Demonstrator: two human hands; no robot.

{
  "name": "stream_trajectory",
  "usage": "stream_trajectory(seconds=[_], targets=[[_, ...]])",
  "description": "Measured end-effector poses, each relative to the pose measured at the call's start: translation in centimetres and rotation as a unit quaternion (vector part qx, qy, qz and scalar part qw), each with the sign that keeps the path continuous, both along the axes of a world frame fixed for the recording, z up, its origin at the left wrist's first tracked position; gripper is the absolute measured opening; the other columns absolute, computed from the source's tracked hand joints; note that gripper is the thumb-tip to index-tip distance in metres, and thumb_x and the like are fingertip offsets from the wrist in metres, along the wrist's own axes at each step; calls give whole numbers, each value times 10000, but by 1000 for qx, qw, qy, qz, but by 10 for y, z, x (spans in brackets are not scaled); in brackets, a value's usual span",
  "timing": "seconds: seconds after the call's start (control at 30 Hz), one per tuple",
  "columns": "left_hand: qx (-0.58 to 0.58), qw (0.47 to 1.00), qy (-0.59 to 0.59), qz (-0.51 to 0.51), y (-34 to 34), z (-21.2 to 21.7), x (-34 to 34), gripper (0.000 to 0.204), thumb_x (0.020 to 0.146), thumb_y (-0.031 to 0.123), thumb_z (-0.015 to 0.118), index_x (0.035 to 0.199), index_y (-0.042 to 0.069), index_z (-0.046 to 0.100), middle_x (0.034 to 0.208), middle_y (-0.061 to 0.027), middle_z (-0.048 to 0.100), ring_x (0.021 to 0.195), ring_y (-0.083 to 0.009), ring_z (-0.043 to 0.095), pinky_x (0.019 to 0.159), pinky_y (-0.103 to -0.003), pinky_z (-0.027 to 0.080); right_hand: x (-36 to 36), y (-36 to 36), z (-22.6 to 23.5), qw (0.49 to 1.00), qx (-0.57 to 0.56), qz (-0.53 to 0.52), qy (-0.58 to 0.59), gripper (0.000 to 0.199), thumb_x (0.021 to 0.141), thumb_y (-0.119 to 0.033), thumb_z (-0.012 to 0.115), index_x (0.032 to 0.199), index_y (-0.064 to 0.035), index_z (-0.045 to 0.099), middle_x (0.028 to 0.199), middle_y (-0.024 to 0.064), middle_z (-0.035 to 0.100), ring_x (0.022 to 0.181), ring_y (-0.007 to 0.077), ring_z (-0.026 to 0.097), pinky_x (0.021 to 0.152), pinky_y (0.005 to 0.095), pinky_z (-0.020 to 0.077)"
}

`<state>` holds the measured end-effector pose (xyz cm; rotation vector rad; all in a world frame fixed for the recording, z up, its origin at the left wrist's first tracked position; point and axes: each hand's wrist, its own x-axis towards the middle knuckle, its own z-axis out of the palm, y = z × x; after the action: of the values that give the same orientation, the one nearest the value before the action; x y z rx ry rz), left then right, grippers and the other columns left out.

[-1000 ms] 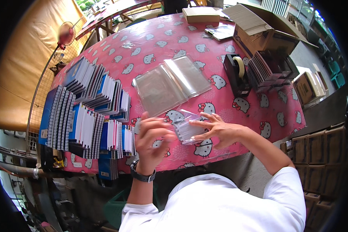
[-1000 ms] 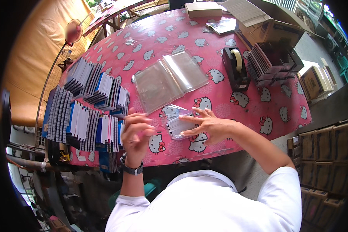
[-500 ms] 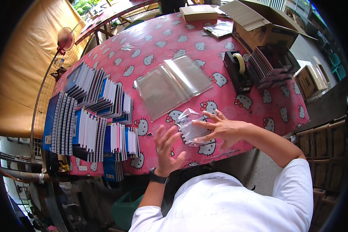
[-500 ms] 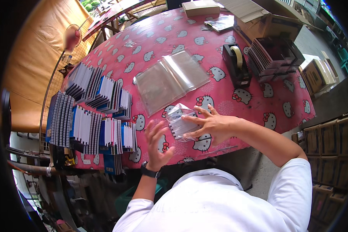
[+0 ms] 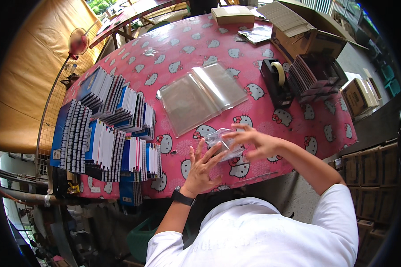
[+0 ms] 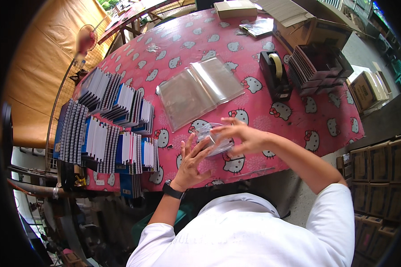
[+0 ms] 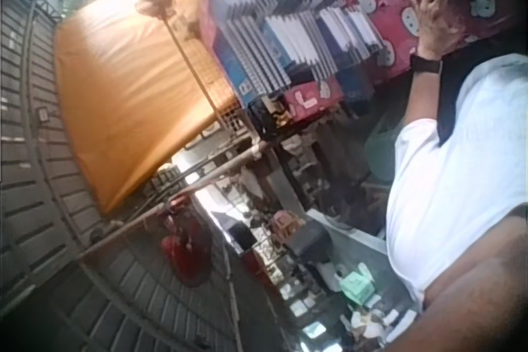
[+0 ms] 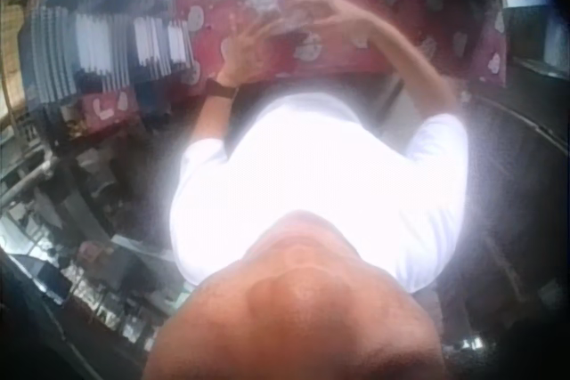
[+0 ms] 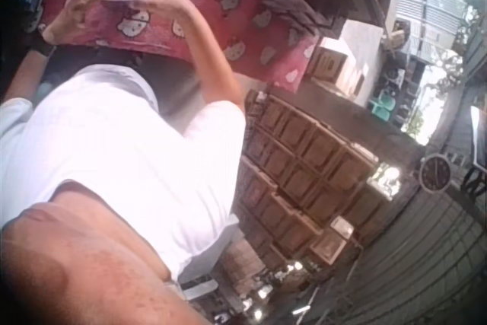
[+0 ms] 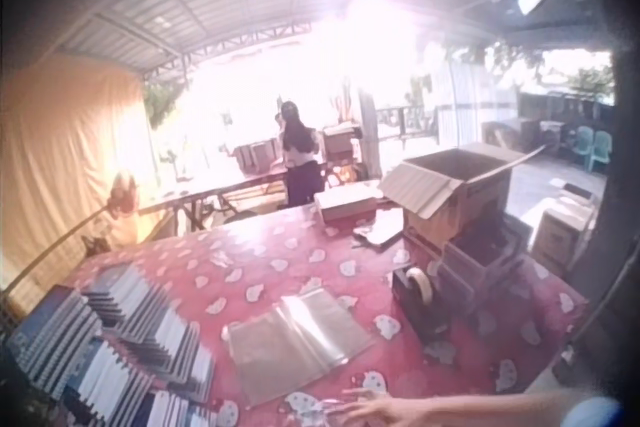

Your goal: The person places stacks of small blue notebooks into clear plastic bags and secures them with adhesive tape, repeating the process for multiple sets.

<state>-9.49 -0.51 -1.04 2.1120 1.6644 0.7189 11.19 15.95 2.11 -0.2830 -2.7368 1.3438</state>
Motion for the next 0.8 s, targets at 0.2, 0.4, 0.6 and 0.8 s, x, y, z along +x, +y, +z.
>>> stream_trajectory(seconds=[0.2,0.4,0.6,0.8], targets=[[26,999,20,6,-3,-10,-1,741,631,244,748,1326,253,492,1465,-24,337,1392,-361,171,1057,-655,86,-71,-17,18,959,80,-270,-23,312,771,-356,694,1003,-151,660,925,47,668,1088,266,488,905,427,343],[30,1000,4,1,-1,-8,1,742,631,216,726,1328,280,479,1466,4,326,1373,-345,210,1037,-691,110,-89,5,1,953,134,-271,30,157,746,-214,658,834,-86,682,725,81,673,794,245,647,870,408,376],[38,999,-1,-5,-1,-10,-1,767,612,202,745,1328,278,481,1459,1,339,1363,-346,236,1036,-689,124,-58,18,25,923,-22,-383,40,202,824,-148,676,985,-33,633,731,100,665,677,129,633,622,276,495],[40,999,-4,-12,0,-11,-3,779,612,208,766,1332,279,478,1459,-14,339,1364,-352,235,1042,-679,123,-69,16,14,938,-97,-329,49,194,797,-98,683,973,-27,641,775,90,652,728,121,628,638,280,491]])
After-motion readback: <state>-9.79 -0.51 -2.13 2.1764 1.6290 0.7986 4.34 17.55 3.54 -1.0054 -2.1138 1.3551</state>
